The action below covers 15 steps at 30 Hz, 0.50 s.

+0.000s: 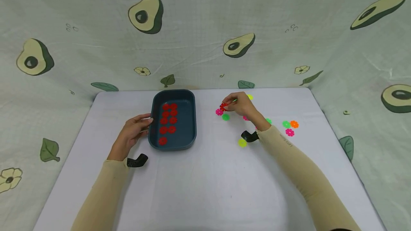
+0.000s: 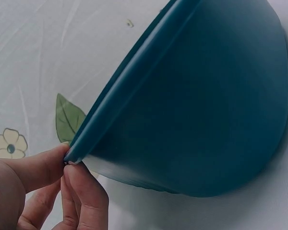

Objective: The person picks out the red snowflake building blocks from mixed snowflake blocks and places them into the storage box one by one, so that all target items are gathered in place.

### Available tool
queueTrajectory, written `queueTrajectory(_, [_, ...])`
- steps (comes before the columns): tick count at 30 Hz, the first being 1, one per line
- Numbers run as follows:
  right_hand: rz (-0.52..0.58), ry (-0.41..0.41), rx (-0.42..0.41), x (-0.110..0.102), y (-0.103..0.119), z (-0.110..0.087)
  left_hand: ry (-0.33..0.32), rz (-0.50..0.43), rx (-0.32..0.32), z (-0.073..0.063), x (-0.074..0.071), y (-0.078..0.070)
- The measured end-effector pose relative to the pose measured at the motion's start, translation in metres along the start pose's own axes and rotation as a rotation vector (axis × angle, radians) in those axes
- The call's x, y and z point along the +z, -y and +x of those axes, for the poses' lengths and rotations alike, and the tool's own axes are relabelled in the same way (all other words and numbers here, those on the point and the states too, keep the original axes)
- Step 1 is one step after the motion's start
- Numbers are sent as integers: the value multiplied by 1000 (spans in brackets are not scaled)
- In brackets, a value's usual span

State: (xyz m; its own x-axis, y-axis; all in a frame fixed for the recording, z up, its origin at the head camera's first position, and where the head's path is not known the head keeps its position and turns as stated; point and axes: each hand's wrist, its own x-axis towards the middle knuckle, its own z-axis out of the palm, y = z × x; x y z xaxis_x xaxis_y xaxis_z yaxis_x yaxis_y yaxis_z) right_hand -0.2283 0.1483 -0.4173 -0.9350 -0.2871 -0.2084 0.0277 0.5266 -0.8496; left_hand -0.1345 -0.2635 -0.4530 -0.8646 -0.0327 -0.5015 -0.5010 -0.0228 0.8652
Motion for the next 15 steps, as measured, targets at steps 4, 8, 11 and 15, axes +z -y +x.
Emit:
queueTrajectory(4, [37, 54, -23, 8, 13, -2, -11, 14, 5, 0, 0, 1])
queueTrajectory(8, [47, 100, -42, 17, 27, -4, -6, 29, 17, 0, 0, 1])
queueTrajectory(11, [56, 138, -65, 24, 39, -6, 2, 33, 22, 1, -1, 2])
queueTrajectory(15, [49, 182, -97, 37, 52, -7, 1, 24, 21, 2, -1, 2])
